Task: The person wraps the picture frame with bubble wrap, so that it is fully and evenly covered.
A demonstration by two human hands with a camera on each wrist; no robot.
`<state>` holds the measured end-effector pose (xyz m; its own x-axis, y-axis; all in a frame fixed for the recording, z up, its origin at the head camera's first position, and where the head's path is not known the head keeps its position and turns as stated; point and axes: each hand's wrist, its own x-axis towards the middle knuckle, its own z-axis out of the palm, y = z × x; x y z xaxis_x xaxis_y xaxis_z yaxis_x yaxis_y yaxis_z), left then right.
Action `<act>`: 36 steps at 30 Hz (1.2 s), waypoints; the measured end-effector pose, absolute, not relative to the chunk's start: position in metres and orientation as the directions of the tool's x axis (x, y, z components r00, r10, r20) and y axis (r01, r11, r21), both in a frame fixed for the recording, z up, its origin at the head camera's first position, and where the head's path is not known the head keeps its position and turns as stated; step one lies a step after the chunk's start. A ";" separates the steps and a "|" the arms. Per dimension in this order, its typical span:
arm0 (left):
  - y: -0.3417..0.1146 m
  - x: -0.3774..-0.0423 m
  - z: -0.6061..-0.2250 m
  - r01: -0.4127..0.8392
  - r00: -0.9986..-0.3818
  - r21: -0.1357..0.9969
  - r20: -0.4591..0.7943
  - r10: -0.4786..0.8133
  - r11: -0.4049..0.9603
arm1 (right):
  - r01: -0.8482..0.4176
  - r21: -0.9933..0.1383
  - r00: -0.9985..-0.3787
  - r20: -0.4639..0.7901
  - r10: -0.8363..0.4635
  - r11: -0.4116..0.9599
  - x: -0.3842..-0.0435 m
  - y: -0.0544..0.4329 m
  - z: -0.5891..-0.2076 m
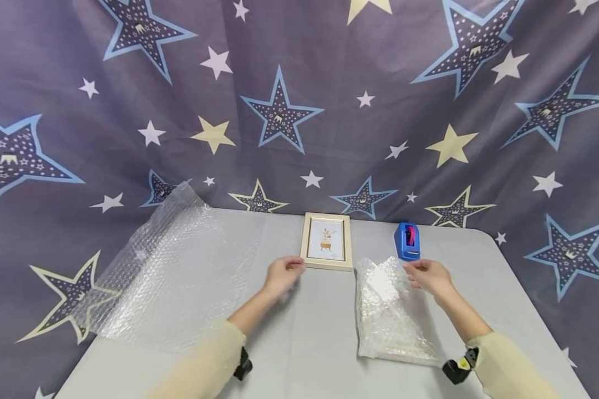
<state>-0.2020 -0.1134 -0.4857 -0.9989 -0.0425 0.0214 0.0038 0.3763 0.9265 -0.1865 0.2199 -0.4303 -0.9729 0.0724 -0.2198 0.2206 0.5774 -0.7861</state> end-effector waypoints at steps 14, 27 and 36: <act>-0.298 -0.214 -0.449 -0.100 -0.949 0.637 0.169 -0.265 0.765 | 0.158 -0.869 -0.981 -0.193 -0.028 0.469 -0.217 0.088 -0.451; -0.392 -0.209 -0.438 -0.435 -0.862 0.283 0.142 -0.486 0.855 | 0.310 -0.921 -0.925 -0.349 -0.149 0.235 -0.234 -0.009 -0.473; -0.416 -0.196 -0.456 -0.593 -0.770 0.343 0.025 -0.638 0.729 | 0.415 -0.907 -0.871 -0.418 -0.259 0.068 -0.235 -0.063 -0.495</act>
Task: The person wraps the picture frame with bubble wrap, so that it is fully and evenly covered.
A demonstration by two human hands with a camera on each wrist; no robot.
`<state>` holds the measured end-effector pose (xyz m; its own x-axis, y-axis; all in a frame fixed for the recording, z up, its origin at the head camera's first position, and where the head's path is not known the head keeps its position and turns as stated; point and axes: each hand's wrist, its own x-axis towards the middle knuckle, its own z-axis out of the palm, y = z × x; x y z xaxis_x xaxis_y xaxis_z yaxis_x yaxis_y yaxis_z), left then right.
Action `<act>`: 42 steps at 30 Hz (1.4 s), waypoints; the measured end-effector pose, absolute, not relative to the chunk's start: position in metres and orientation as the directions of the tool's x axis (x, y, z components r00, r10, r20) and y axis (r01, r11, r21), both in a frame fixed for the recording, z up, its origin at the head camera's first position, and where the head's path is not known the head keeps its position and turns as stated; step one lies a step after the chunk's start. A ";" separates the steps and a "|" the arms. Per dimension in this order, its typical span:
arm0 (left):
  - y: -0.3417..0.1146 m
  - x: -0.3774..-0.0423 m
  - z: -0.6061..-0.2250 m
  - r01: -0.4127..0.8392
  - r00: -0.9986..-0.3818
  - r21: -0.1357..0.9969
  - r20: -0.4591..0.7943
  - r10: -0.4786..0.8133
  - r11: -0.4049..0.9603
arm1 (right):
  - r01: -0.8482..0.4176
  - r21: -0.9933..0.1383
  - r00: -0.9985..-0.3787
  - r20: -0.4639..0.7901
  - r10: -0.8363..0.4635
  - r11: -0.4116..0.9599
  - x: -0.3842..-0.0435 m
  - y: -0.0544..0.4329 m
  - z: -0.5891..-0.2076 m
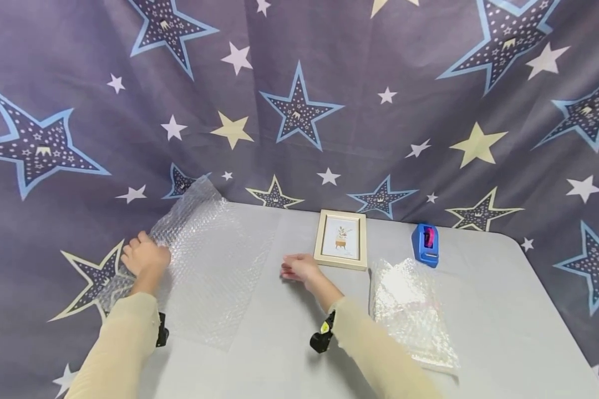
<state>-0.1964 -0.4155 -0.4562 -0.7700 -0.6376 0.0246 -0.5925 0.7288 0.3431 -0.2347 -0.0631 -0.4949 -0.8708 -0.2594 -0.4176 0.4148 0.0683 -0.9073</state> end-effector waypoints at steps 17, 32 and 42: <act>-0.423 -0.189 -0.463 -0.486 -0.754 0.540 0.139 -0.643 0.687 | 0.463 -0.885 -0.858 -0.436 -0.271 -0.040 -0.224 -0.108 -0.509; -0.418 -0.186 -0.457 -0.259 -0.731 0.692 0.316 -0.605 0.674 | 0.336 -0.889 -0.939 -0.344 0.032 0.310 -0.223 -0.104 -0.509; -0.429 -0.186 -0.455 -0.240 -0.715 0.822 0.211 -0.667 0.517 | 0.450 -0.893 -0.893 -0.448 -0.047 -0.019 -0.227 -0.102 -0.514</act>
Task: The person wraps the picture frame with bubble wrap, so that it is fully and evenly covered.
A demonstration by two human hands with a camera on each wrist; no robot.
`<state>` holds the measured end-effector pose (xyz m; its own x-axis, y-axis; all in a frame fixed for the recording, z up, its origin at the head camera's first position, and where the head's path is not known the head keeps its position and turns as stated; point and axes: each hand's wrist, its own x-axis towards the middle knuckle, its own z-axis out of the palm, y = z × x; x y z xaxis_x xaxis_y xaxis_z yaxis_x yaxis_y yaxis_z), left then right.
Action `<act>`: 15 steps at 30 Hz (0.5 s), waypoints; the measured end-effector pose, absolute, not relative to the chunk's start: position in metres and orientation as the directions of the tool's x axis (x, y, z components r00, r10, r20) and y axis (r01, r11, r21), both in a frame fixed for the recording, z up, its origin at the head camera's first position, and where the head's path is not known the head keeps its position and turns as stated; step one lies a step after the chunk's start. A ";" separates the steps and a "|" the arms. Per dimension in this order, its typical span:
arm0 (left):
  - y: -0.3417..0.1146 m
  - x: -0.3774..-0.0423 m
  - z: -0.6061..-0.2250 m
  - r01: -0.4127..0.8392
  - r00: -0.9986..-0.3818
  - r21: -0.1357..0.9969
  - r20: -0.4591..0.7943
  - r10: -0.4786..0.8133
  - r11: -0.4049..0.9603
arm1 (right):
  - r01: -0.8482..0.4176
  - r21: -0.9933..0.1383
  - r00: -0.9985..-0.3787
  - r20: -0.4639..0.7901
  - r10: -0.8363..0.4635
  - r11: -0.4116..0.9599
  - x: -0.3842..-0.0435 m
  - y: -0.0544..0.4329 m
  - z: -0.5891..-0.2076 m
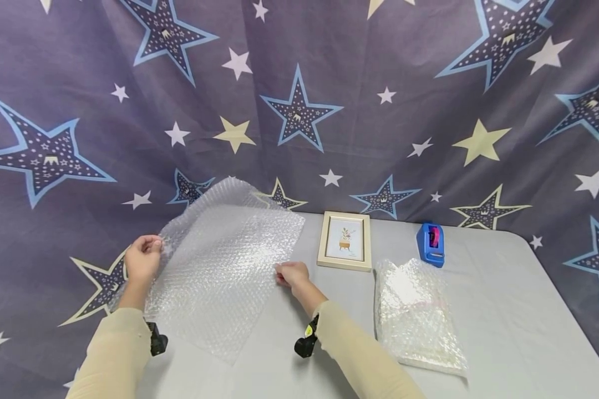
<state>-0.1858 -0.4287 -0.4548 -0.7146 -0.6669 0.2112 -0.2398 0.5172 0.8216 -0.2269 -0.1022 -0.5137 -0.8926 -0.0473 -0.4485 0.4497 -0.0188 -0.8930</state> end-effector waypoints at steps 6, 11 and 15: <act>-0.429 -0.184 -0.452 -0.121 -0.738 0.903 0.196 -0.646 0.412 | 0.414 -0.907 -0.910 -0.413 0.026 0.084 -0.224 -0.100 -0.513; -0.432 -0.182 -0.448 -0.013 -0.734 0.973 0.148 -0.663 0.232 | 0.387 -0.904 -0.922 -0.381 0.070 0.182 -0.223 -0.096 -0.511; -0.436 -0.181 -0.448 -0.006 -0.720 0.987 0.108 -0.685 0.161 | 0.380 -0.919 -0.925 -0.378 0.041 0.109 -0.223 -0.094 -0.514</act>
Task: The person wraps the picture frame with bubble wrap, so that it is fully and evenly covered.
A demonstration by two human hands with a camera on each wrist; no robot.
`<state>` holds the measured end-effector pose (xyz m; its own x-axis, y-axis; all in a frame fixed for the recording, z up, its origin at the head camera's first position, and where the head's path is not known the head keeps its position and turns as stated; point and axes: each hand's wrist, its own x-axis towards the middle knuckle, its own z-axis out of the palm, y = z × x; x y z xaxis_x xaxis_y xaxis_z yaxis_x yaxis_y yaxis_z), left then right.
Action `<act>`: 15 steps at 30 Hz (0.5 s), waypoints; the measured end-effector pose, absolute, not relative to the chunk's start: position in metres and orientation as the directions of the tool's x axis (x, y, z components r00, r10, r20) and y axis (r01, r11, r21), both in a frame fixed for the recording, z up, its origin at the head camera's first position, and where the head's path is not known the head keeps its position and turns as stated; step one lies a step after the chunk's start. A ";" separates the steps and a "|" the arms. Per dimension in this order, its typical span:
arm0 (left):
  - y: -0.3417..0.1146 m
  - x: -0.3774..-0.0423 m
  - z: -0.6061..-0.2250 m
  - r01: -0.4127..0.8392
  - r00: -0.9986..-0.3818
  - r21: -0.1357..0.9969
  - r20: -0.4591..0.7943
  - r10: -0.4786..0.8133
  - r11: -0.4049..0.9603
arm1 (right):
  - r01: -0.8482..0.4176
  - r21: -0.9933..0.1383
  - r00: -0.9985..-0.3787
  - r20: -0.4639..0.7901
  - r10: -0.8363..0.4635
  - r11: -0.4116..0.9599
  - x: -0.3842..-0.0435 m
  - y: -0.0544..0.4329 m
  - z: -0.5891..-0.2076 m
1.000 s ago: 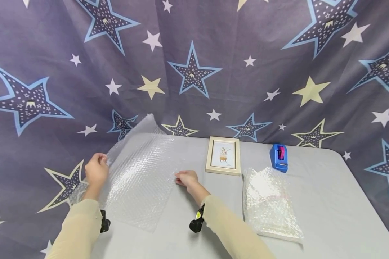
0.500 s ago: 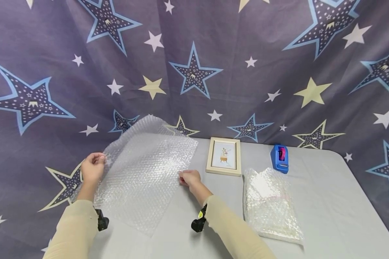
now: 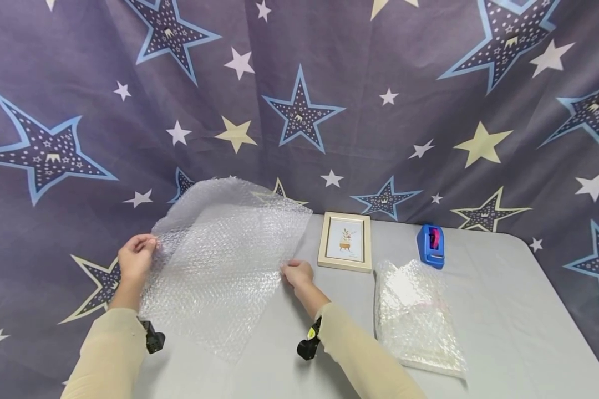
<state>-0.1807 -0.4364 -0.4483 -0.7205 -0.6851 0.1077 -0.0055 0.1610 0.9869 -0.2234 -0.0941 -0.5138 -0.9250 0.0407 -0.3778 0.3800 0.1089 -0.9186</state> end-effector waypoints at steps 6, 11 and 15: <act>-0.432 -0.193 -0.456 -0.041 -0.718 0.974 0.126 -0.684 0.222 | 0.370 -0.929 -0.929 -0.368 0.042 0.028 -0.226 -0.083 -0.517; -0.425 -0.206 -0.460 -0.068 -0.743 0.925 0.202 -0.638 0.373 | 0.371 -0.928 -0.927 -0.372 0.042 -0.036 -0.228 -0.071 -0.510; -0.416 -0.216 -0.462 -0.149 -0.754 0.873 0.203 -0.625 0.464 | 0.374 -0.926 -0.926 -0.376 0.039 -0.049 -0.229 -0.063 -0.505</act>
<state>-0.2162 -0.4161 -0.4619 -0.7540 -0.6246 0.2031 -0.1495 0.4644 0.8729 -0.2289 -0.0626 -0.5046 -0.9258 0.0389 -0.3760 0.3740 -0.0494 -0.9261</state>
